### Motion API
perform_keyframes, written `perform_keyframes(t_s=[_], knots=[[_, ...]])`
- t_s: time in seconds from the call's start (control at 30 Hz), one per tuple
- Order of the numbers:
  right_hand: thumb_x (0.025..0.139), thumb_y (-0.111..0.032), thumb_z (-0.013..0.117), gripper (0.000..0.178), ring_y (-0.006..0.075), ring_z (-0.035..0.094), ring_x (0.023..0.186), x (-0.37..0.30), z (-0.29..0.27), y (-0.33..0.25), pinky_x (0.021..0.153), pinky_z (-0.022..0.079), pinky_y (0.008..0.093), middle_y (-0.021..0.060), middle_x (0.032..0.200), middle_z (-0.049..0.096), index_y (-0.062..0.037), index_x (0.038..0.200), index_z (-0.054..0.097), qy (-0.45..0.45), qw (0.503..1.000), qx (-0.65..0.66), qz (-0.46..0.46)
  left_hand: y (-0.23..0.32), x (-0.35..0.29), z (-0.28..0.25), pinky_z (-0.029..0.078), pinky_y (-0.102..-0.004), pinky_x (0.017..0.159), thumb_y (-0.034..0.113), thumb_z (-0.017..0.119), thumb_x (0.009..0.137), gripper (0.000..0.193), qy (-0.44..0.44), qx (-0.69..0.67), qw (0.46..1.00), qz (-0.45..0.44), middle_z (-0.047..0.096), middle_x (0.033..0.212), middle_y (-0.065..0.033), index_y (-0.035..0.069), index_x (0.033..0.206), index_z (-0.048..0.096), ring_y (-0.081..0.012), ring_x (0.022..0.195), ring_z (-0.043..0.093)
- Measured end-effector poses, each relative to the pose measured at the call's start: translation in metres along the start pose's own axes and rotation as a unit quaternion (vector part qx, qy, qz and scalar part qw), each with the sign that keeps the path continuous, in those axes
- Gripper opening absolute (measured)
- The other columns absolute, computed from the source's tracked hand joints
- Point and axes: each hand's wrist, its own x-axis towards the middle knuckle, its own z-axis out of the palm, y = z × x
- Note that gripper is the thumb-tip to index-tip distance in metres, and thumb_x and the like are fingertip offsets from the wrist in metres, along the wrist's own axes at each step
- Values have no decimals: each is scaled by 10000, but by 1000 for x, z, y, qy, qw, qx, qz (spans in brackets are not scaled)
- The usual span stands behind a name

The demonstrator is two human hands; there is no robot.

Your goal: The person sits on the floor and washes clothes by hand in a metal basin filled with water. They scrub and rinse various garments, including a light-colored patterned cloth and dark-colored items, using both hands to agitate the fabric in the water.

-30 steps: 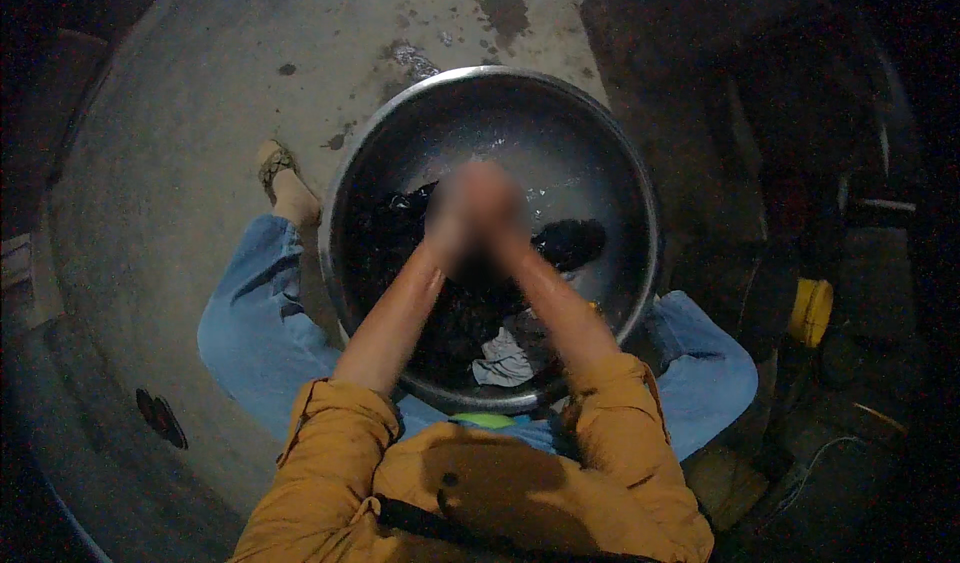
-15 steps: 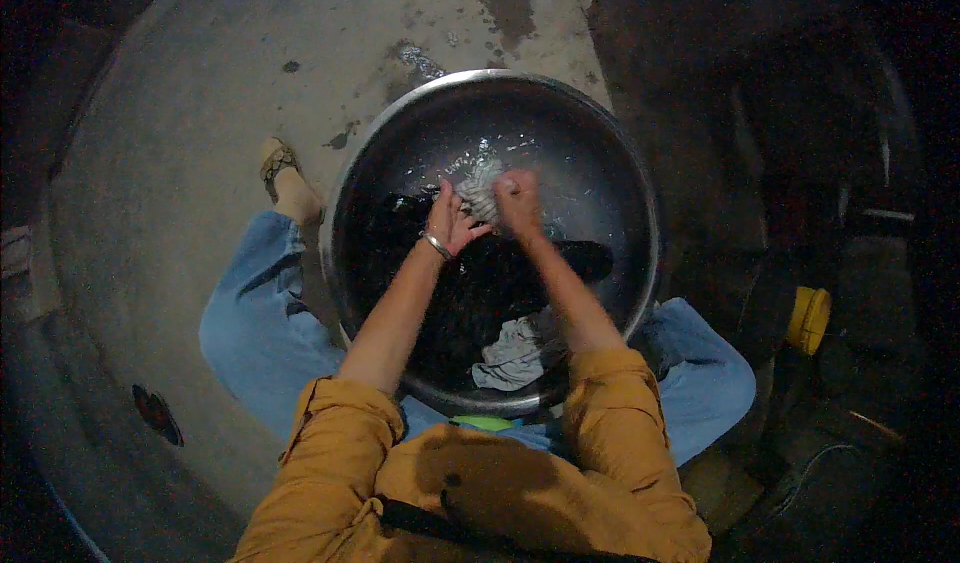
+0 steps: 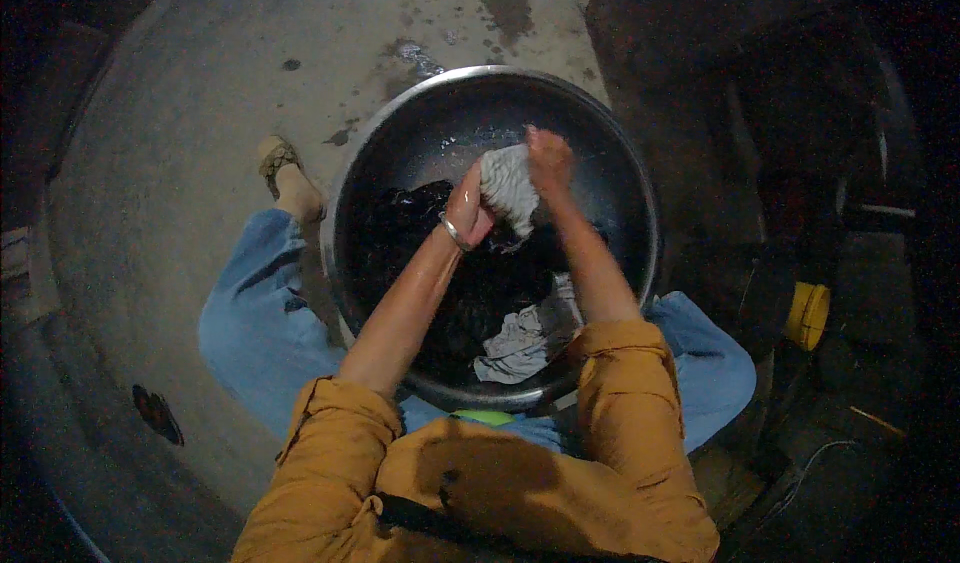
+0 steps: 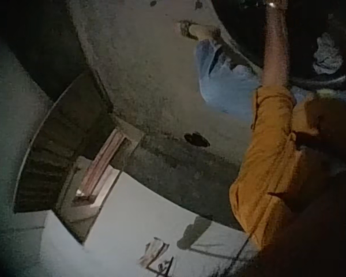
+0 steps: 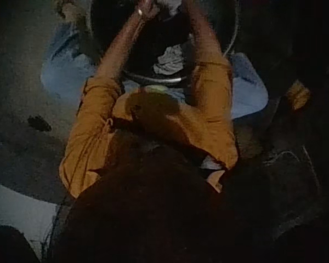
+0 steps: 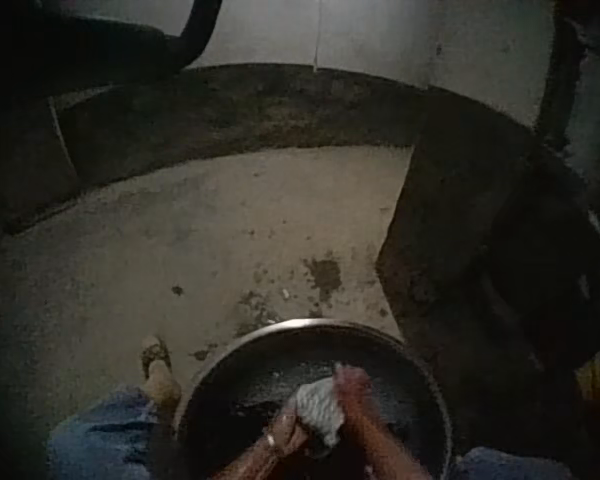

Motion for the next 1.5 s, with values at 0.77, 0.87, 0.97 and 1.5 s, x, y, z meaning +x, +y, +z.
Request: perform_keyframes(t_s=[0.77, 0.87, 0.97, 1.5], knots=[[837, -244, 463, 239, 125, 449, 682, -58, -16, -24, 623, 382, 293, 37, 719, 499, -6, 825, 488, -93, 859, 468, 182, 12, 1, -57, 419, -298, 783, 227, 765, 593, 615, 196, 472, 819, 260, 534, 976, -91, 37, 1078, 439, -172, 868, 507], [810, -254, 507, 244, 118, 440, 670, -54, -35, -21, 605, 379, 278, 35, 704, 496, -11, 793, 513, -187, 884, 401, 152, 15, 9, -64, 425, -294, 774, 231, 780, 577, 738, 145, 395, 866, 269, 496, 1028, -105, 54, 1159, 362, -181, 892, 499], [799, -258, 525, 256, 109, 442, 634, -51, -50, -10, 577, 382, 272, 18, 657, 493, -10, 740, 544, -218, 887, 383, 140, 35, 11, -65, 433, -280, 760, 163, 737, 638, 679, 84, 412, 876, 236, 521, 987, -99, 67, 1198, 364, -165, 872, 517], [702, -450, 607, 666, 324, 497, 997, -65, 64, 91, 819, 396, 364, 201, 1079, 521, 29, 1134, 441, 24, 939, 121, 322, 29, 15, -70, 445, -261, 680, 281, 707, 674, 719, 181, 462, 868, 35, 548, 1043, -130, -34, 1212, 349, -164, 882, 536]])
